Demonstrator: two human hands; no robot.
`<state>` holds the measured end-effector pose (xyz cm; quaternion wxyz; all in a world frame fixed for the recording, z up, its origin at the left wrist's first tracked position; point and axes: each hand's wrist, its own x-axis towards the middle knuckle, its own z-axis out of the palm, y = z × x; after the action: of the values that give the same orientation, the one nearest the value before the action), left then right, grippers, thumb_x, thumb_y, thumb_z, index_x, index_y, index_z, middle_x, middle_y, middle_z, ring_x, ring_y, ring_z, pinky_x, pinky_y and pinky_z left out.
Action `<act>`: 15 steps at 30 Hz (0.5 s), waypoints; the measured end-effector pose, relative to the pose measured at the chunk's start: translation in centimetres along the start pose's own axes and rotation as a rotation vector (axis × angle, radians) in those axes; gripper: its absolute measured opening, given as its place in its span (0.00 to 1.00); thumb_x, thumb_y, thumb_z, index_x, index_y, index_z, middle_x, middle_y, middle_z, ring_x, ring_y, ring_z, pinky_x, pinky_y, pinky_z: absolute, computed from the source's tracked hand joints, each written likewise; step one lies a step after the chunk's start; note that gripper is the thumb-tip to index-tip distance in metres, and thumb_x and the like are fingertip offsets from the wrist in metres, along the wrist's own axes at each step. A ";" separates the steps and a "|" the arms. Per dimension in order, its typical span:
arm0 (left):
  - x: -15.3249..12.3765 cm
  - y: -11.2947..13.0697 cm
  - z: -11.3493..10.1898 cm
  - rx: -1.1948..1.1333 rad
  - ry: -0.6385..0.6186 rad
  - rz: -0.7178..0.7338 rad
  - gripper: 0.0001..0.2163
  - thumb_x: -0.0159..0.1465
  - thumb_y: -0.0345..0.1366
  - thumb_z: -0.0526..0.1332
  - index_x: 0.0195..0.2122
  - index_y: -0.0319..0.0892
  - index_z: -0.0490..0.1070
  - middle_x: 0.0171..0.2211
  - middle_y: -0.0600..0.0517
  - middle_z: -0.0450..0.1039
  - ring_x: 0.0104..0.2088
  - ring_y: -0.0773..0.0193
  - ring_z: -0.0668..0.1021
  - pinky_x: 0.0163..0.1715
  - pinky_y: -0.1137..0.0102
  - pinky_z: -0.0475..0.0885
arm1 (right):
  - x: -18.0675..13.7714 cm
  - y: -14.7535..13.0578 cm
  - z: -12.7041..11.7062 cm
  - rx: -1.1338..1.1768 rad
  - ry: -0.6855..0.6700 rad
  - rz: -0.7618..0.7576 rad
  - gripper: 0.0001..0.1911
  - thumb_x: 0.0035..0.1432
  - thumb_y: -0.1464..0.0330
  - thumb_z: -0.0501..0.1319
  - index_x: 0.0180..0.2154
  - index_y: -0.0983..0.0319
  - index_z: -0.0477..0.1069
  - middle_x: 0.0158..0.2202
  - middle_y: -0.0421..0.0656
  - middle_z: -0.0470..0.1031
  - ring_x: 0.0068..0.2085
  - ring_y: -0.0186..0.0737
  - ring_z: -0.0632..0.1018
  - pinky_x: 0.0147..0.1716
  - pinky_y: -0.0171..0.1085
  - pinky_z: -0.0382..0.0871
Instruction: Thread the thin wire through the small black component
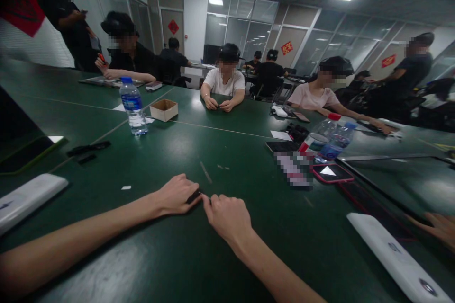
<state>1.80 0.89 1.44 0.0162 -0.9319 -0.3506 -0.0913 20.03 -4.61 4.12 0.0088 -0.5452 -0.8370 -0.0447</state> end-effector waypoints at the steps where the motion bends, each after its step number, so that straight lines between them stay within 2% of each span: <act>1: 0.0 0.1 -0.1 -0.003 0.000 0.003 0.16 0.68 0.44 0.47 0.31 0.39 0.65 0.28 0.46 0.74 0.27 0.56 0.77 0.34 0.61 0.68 | -0.1 -0.1 -0.1 0.005 -0.004 0.002 0.29 0.69 0.59 0.39 0.33 0.64 0.74 0.29 0.46 0.76 0.21 0.32 0.73 0.19 0.30 0.60; 15: -0.2 0.2 -0.4 -0.050 -0.014 0.018 0.11 0.70 0.42 0.47 0.34 0.41 0.60 0.30 0.49 0.73 0.29 0.57 0.77 0.34 0.63 0.67 | -0.2 -0.4 -0.6 0.044 -0.037 0.034 0.28 0.69 0.58 0.40 0.32 0.65 0.73 0.27 0.47 0.76 0.22 0.34 0.75 0.21 0.31 0.63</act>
<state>1.72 0.61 1.77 -0.0090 -0.9358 -0.3399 -0.0933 19.73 -4.97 4.68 0.0060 -0.5597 -0.8285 -0.0160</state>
